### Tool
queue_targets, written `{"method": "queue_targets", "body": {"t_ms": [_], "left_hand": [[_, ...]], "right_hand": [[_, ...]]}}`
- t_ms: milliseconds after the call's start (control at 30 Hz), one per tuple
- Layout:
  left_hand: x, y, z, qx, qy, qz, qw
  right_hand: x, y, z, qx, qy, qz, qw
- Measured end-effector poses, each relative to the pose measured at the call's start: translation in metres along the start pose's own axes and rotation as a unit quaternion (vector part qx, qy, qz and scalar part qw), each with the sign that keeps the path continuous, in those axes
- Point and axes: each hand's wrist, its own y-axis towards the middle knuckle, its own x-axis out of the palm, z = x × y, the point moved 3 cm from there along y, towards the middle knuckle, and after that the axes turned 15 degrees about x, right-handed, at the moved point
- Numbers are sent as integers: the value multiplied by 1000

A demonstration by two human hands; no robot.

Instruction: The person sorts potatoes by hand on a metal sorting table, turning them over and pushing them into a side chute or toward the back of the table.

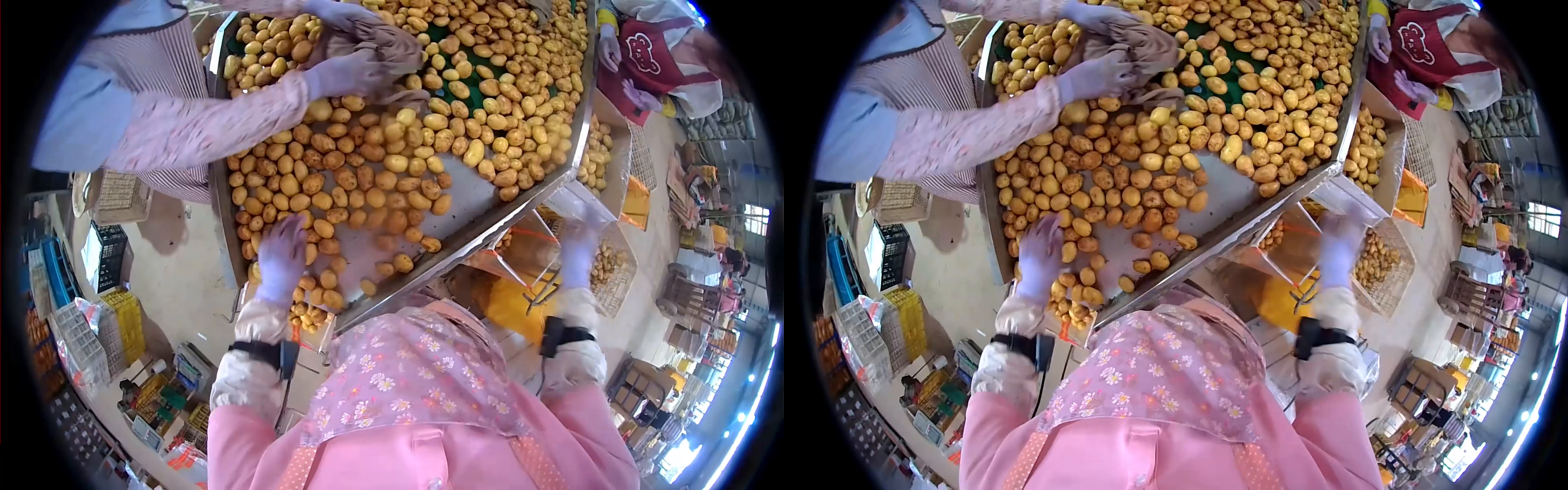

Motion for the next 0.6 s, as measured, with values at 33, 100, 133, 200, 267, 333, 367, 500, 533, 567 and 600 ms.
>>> {"method": "queue_targets", "body": {"t_ms": [33,100,133,200,267,333,367,500,533,567,600], "left_hand": [[7,24,0,41,-21,0,999],[26,62,9,82,-42,0,996],[45,73,11,44,-18,-96,994],[60,72,17,4,-2,-191,982],[54,74,22,-60,37,-219,973],[40,81,36,-108,7,-245,963],[36,83,38,-154,-17,-267,951],[58,66,29,-118,-69,-193,972],[67,59,30,-151,-159,-125,968],[70,56,31,-181,-247,-54,950],[57,63,56,-161,-276,-66,945]], "right_hand": [[12,-21,-60,126,63,-248,958],[65,-72,-141,-106,59,-261,958],[65,-90,-178,-337,36,-195,921],[68,-111,-219,-288,84,-286,910],[87,-121,-205,-206,94,-312,923],[91,-127,-187,-126,105,-340,926],[85,-127,-178,-86,175,-346,918],[84,-140,-157,136,432,-491,744],[76,-142,-154,136,434,-486,746],[61,-144,-163,261,466,-514,671],[52,-151,-170,380,489,-530,579]]}}
